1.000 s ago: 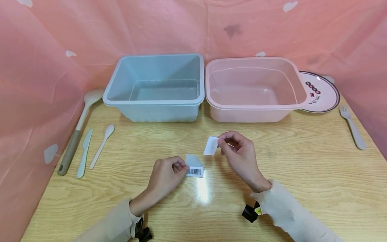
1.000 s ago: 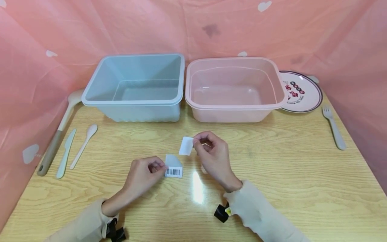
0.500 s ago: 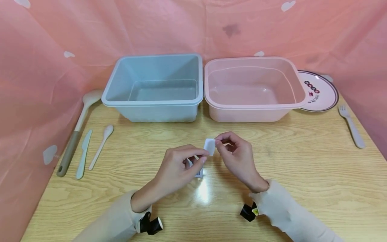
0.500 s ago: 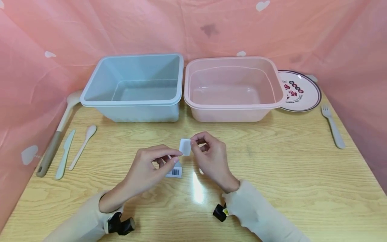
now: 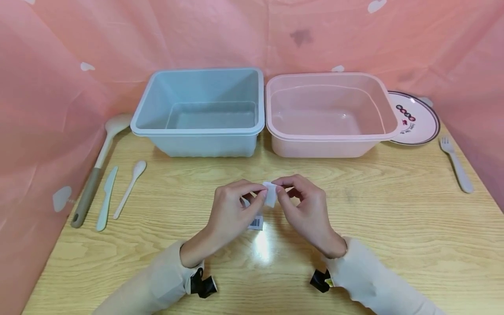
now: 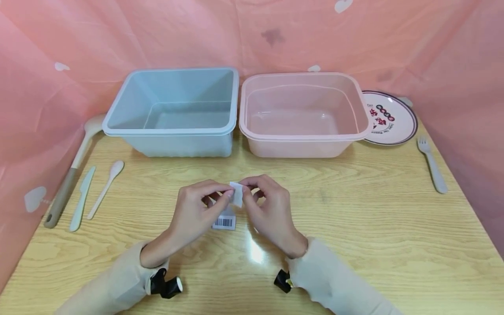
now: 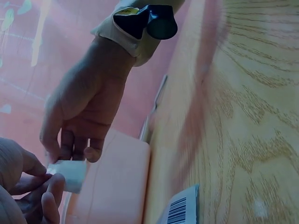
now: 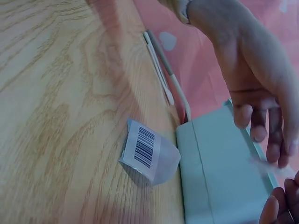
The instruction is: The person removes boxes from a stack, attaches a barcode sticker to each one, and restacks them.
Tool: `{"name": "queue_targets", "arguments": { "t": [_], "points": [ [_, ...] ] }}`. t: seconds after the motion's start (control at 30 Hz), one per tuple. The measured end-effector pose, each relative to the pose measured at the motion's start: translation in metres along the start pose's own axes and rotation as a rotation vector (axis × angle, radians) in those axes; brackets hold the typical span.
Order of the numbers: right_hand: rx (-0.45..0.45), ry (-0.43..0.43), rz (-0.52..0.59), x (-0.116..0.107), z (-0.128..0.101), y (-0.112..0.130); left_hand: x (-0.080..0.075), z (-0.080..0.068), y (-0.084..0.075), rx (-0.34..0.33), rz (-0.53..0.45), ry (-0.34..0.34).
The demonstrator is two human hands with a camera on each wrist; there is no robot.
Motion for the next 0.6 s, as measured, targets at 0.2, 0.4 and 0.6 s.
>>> {"name": "queue_targets", "arguments": {
  "t": [0.2,0.4,0.6],
  "points": [
    [-0.109,-0.006,-0.038,0.003,-0.002,0.015,0.001,0.000,0.006,-0.073,-0.093,-0.002],
    [-0.196,-0.037,-0.053,0.005,-0.004,0.022,0.005,-0.003,0.021,-0.250,-0.359,0.025],
    [-0.248,-0.049,-0.019,0.006,-0.005,0.025,0.006,-0.005,0.028,-0.355,-0.472,0.040]
  ]
}}
Point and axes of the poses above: each hand's wrist, its own z-axis towards the middle knuckle, its own x-axis out of the palm, y = z × x, the point moved 8 cm from there along z, towards the middle knuckle, and after that the axes turned 1 degree about -z, right-handed, at the moved point
